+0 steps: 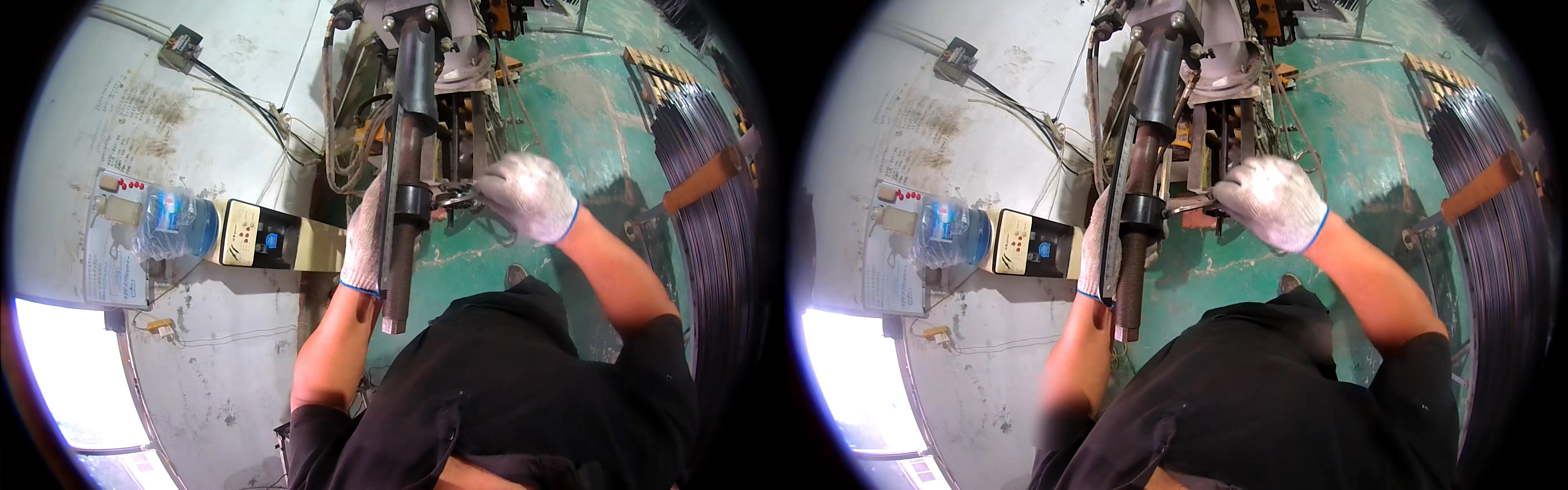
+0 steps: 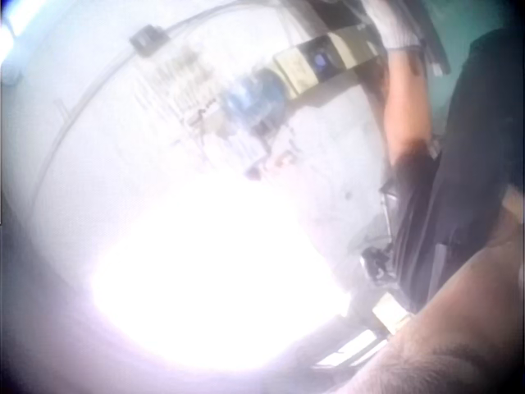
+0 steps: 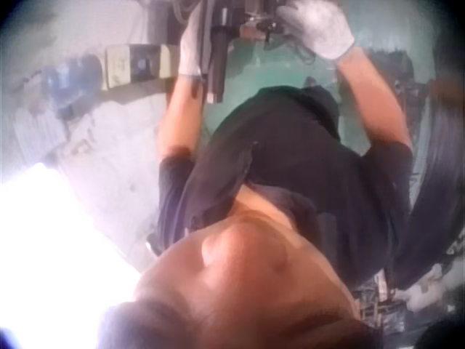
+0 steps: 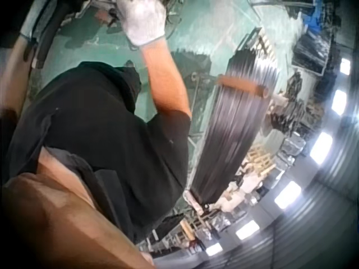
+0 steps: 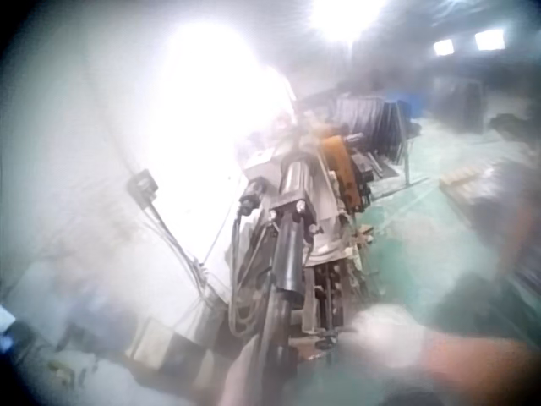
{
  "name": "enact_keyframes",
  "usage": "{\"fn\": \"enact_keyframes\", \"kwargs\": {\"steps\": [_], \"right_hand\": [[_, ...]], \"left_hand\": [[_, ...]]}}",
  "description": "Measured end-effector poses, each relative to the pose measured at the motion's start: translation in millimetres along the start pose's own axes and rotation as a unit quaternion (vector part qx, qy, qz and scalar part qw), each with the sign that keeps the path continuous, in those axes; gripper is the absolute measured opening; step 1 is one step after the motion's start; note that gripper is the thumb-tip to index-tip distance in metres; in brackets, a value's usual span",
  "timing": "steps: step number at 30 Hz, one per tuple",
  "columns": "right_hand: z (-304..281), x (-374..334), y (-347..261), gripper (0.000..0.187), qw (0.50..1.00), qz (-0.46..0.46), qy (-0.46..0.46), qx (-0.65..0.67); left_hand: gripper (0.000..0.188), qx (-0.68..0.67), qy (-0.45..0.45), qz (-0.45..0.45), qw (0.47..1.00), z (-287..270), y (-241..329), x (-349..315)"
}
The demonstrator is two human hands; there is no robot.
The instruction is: The person uses a hex key to tighten or loosen bolts on a metal rod assembly mounted in a machine. They repeatedly rotate the tool and reposition their hands to access different fasteners on the vertical component.
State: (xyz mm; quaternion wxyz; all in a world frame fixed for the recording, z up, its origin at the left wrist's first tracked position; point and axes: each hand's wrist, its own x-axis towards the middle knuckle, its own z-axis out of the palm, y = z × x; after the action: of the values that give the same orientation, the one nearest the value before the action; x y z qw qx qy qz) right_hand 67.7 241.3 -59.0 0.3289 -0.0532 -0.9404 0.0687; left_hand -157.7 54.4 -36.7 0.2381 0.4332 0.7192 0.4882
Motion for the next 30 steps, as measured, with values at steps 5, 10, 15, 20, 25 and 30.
{"fn": "enact_keyframes", "kwargs": {"steps": [5, 10, 15, 20, 25, 30], "right_hand": [[-15, 38, 30, 0.025, 0.997, -0.011, -0.039, -0.069], [-12, 4, -15, 0.033, 0.952, 0.242, 0.173, 0.067], [-28, 9, -55, 0.054, 0.619, 0.573, 0.095, 0.529], [-13, 48, -58, 0.054, 0.687, 0.564, 0.117, 0.443], [-6, 54, -44, 0.031, 0.748, 0.525, 0.051, 0.402], [-1, 74, -15, 0.008, 0.877, 0.378, -0.067, 0.289]], "left_hand": [[0.050, -0.205, -0.042, -0.191, 0.959, -2, 40, 2], [0.036, -0.112, -0.019, -0.152, 0.982, 3, 32, 2], [0.036, -0.174, -0.026, -0.178, 0.968, 0, 45, -3], [0.048, -0.037, 0.008, -0.179, 0.983, -3, 36, -1], [0.053, -0.061, 0.015, -0.196, 0.979, -6, 11, -1], [0.063, -0.172, 0.063, -0.162, 0.970, -6, 9, -7]]}}
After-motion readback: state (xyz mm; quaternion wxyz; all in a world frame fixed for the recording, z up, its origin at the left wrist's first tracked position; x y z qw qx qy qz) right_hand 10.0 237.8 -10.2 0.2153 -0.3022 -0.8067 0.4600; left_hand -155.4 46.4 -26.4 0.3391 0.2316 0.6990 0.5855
